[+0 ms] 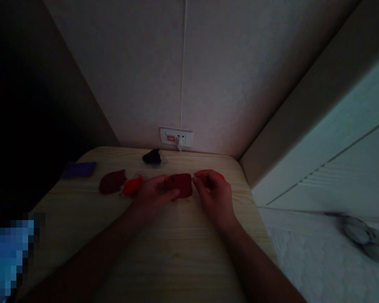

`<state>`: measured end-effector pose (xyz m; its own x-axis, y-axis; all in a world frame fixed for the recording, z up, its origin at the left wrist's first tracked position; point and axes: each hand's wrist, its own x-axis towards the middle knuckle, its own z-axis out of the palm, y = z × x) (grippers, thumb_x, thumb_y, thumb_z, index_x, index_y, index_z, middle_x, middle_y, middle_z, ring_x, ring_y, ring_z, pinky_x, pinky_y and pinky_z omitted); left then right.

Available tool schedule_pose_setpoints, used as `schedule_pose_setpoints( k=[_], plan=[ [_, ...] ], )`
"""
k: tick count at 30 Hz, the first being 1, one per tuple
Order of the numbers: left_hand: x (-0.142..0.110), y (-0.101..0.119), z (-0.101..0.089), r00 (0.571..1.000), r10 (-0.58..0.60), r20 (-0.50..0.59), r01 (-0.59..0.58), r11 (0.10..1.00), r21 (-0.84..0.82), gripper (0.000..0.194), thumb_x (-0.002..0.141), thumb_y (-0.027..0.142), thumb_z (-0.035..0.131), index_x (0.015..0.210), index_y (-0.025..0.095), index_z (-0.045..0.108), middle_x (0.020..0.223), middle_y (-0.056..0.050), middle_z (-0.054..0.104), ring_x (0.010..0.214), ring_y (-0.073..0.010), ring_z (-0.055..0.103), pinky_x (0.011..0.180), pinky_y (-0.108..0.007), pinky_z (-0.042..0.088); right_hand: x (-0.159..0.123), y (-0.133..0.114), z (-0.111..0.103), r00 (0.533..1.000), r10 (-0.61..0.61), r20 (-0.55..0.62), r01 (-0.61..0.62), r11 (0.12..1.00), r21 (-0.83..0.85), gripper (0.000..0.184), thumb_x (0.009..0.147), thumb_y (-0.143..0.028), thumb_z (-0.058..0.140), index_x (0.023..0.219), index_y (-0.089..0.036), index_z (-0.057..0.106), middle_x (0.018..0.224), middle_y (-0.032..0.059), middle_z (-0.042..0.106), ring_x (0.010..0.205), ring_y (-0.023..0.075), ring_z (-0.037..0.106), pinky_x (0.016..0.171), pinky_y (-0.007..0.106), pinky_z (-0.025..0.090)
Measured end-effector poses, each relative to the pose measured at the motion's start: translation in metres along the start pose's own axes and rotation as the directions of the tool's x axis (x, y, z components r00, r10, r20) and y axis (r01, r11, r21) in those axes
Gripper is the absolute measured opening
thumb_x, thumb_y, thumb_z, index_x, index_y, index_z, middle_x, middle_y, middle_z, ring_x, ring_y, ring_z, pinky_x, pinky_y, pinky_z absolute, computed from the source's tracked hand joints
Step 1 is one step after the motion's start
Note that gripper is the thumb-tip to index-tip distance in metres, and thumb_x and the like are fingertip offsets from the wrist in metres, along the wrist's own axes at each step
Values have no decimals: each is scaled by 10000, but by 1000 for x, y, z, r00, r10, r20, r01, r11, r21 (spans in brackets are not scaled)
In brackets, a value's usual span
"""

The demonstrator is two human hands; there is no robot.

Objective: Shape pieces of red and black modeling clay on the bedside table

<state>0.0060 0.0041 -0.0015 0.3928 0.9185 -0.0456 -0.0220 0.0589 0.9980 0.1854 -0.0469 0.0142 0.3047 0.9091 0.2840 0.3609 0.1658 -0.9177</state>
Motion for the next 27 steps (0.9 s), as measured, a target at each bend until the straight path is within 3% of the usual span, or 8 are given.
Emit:
schedule_pose_setpoints(
  k=[6,17,23,27],
  plan=[
    [3,-2,2,997,-57,-56,51,994,-100,228,743,77,720,949,164,679,942,-61,794,801,-191,754,696,-316,611,-3,-7,2,998,-14,64,9,996,84,117,824,-283,765,931,-235,761,923,59,783,837,213,730,790,343,598],
    [4,-3,2,995,-83,-51,71,978,-199,294,678,150,790,957,131,699,914,-74,785,760,-191,734,634,-274,561,0,-8,5,981,142,130,-179,921,345,203,736,-323,865,875,-213,767,768,23,771,633,138,677,623,258,567],
    [4,-2,2,995,-91,-34,82,976,-204,266,684,145,781,936,136,697,886,-65,782,725,-180,723,625,-267,544,0,-7,6,977,127,171,-185,903,388,213,723,-282,884,852,-204,734,730,-5,737,590,104,647,580,213,540],
    [4,-1,1,995,-92,-29,84,976,-203,277,680,138,783,943,129,698,900,-70,781,732,-173,719,628,-260,541,0,-6,5,977,126,170,-188,887,423,228,727,-272,882,844,-202,699,767,0,746,651,117,680,628,218,559]
  ],
)
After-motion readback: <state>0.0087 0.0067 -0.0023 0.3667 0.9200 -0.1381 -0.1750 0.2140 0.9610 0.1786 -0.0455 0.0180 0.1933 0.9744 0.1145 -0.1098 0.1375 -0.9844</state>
